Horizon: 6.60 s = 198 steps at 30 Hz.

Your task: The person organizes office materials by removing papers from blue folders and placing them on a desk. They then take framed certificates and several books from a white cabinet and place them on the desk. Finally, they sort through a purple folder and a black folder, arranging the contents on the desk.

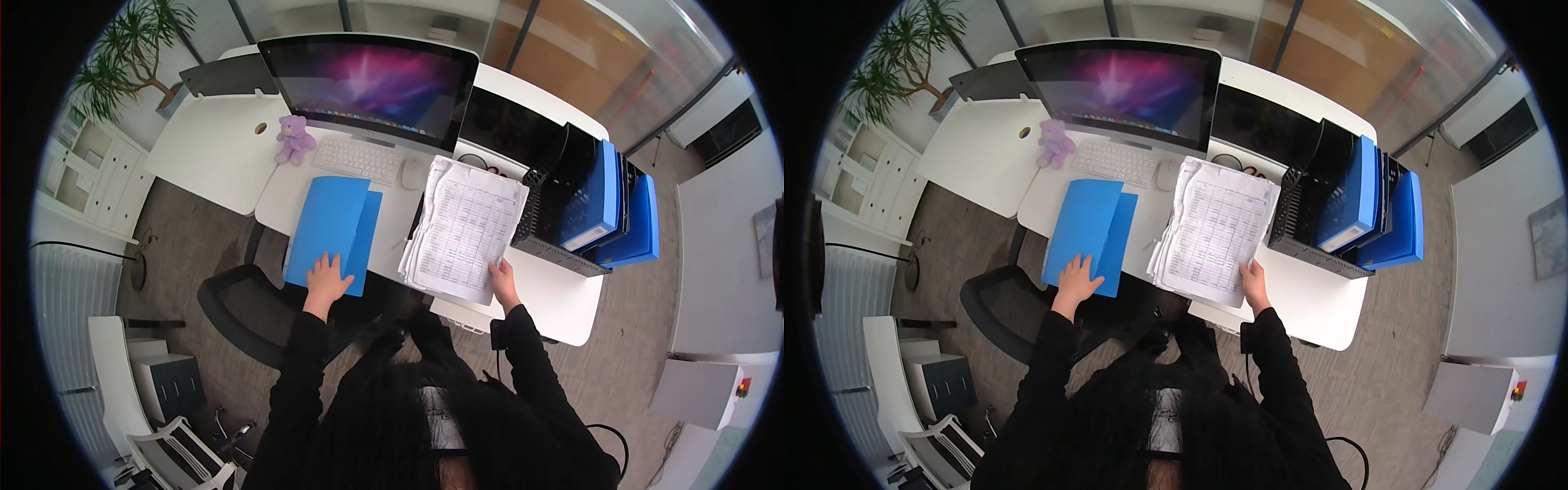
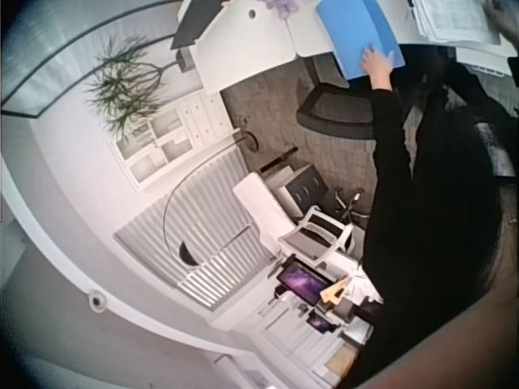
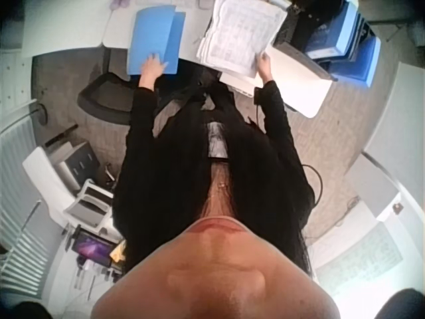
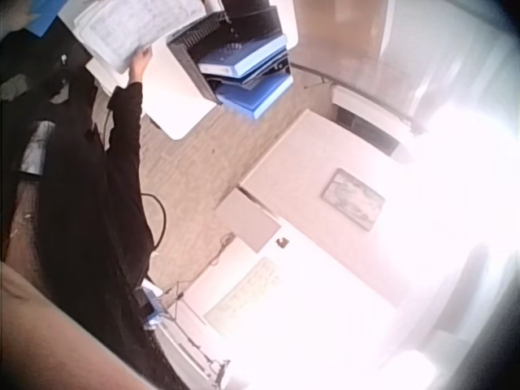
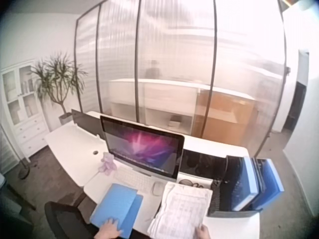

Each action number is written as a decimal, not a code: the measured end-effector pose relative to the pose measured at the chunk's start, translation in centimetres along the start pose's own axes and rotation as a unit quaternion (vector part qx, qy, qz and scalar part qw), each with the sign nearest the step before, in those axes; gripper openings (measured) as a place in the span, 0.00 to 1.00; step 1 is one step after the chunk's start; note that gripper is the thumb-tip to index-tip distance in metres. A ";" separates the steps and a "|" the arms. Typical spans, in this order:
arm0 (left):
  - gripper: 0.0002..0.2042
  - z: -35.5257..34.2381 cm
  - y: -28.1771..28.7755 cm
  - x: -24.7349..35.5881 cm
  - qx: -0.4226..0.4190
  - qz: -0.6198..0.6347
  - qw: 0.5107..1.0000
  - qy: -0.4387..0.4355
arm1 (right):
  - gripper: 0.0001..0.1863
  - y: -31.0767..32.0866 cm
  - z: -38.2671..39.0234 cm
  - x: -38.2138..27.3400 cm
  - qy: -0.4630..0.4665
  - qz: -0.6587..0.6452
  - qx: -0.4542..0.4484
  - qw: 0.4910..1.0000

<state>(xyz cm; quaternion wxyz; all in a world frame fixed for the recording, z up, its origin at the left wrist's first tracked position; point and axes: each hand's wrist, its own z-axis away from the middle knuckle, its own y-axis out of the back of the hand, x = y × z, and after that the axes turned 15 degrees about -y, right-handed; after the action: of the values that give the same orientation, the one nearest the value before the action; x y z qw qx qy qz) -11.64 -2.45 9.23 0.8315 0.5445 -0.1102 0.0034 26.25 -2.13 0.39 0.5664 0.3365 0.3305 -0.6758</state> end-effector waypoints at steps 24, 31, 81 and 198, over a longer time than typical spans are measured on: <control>0.16 -6.8 -8.7 8.7 0.258 0.469 0.844 -0.032 | 0.22 -1.1 3.4 -1.0 -0.145 0.127 -0.135 0.972; 0.15 -6.9 -9.3 8.5 0.267 0.428 0.863 0.034 | 0.16 -1.1 1.4 2.2 -0.142 0.107 -0.040 0.983; 0.22 -10.1 -3.2 8.0 0.215 0.389 0.890 -0.098 | 0.18 13.3 4.7 -16.2 0.229 0.168 0.481 0.830; 0.26 -8.5 -4.7 9.4 0.331 0.482 0.807 -0.090 | 0.21 -0.4 10.7 -8.1 0.228 0.070 -0.071 0.969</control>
<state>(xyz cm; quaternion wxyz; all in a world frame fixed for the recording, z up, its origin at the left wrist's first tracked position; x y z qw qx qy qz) -0.31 2.28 3.46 0.4791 0.6613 -0.4248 0.3907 26.06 -6.49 13.09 0.5447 0.4629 0.4731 -0.5149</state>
